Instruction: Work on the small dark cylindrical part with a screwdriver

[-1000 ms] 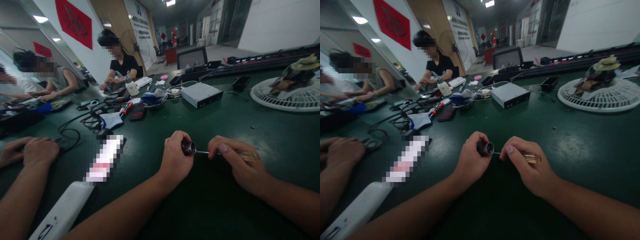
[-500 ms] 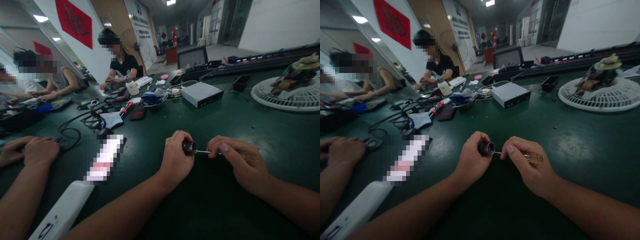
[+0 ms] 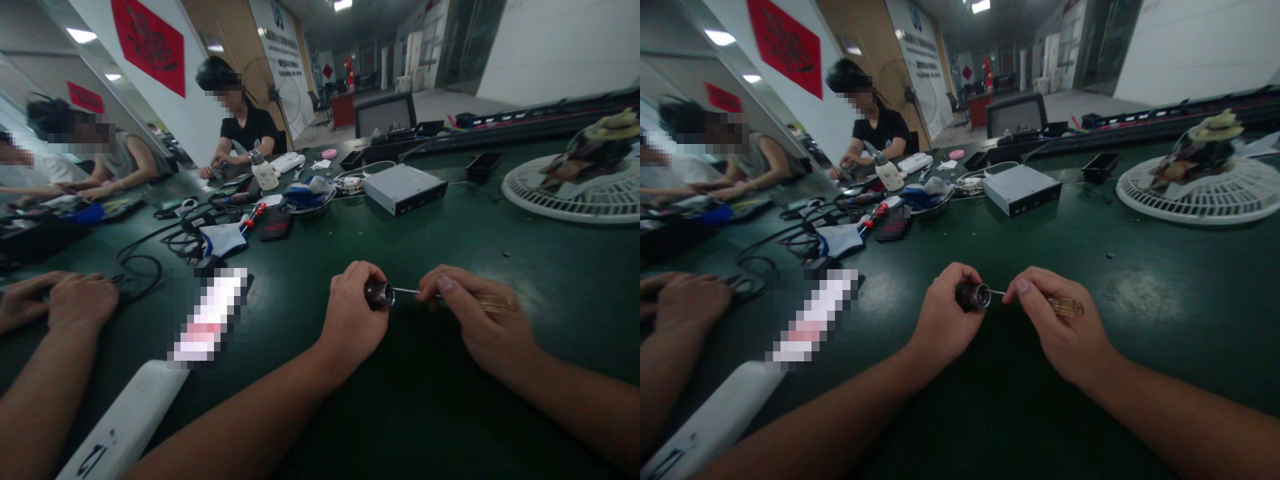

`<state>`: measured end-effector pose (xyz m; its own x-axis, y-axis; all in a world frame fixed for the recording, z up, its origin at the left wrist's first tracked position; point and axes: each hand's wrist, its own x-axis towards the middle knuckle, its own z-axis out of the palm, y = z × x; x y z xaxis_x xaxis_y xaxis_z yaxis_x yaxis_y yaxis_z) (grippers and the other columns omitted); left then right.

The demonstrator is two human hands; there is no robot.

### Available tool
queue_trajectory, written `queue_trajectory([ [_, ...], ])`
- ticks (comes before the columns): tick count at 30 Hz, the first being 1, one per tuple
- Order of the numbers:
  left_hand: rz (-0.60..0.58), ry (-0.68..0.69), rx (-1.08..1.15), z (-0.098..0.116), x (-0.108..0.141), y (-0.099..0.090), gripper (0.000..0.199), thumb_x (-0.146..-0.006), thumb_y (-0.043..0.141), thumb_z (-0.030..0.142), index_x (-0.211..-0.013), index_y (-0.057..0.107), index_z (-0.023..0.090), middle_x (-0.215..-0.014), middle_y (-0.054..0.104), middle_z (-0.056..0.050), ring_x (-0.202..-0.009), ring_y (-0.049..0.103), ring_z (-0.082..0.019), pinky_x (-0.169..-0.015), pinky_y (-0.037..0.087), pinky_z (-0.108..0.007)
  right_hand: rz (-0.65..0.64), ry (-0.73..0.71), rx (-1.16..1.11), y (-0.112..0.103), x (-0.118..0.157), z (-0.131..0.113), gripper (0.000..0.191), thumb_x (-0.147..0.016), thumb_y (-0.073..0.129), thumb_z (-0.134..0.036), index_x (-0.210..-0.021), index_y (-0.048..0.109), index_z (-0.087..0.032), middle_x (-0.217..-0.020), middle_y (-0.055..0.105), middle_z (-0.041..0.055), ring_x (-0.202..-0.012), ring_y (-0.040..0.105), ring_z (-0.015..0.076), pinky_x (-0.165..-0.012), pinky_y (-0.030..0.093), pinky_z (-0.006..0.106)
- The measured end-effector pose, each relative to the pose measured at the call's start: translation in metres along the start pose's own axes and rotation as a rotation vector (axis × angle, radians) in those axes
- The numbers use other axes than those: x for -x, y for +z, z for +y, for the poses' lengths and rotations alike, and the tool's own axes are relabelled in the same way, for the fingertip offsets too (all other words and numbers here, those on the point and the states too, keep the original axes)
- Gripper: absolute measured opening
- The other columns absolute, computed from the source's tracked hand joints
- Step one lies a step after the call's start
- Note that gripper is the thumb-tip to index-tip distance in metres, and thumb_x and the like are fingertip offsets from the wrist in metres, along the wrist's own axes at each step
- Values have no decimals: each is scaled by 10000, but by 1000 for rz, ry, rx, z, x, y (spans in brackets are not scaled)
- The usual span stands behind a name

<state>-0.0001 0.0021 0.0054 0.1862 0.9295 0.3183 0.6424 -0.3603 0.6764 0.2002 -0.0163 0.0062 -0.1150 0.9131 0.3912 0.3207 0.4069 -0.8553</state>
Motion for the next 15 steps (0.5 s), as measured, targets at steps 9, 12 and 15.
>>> queue_trajectory([
  [9,-2,5,-2,-1,0,0,283,-738,660,-2,-914,620,215,-939,679,-6,-870,626,-192,-859,495,-417,-16,-8,3,0,-1,-1,379,-1067,499,-383,-784,711,-246,-792,699,16,-715,640,171,-659,482,315],
  [12,-8,6,-3,1,0,-1,257,-759,665,15,-913,619,216,-936,682,-9,-873,629,-194,-872,494,-427,0,33,44,0,-1,-1,380,-1060,513,-368,-754,700,-242,-738,676,13,-683,627,168,-618,461,307],
  [15,-19,4,-10,2,0,-2,267,-752,663,7,-913,619,216,-937,684,-9,-875,630,-194,-879,495,-427,-67,35,-13,-1,0,0,425,-1072,486,-404,-744,702,-240,-748,689,21,-715,647,176,-627,476,306],
])
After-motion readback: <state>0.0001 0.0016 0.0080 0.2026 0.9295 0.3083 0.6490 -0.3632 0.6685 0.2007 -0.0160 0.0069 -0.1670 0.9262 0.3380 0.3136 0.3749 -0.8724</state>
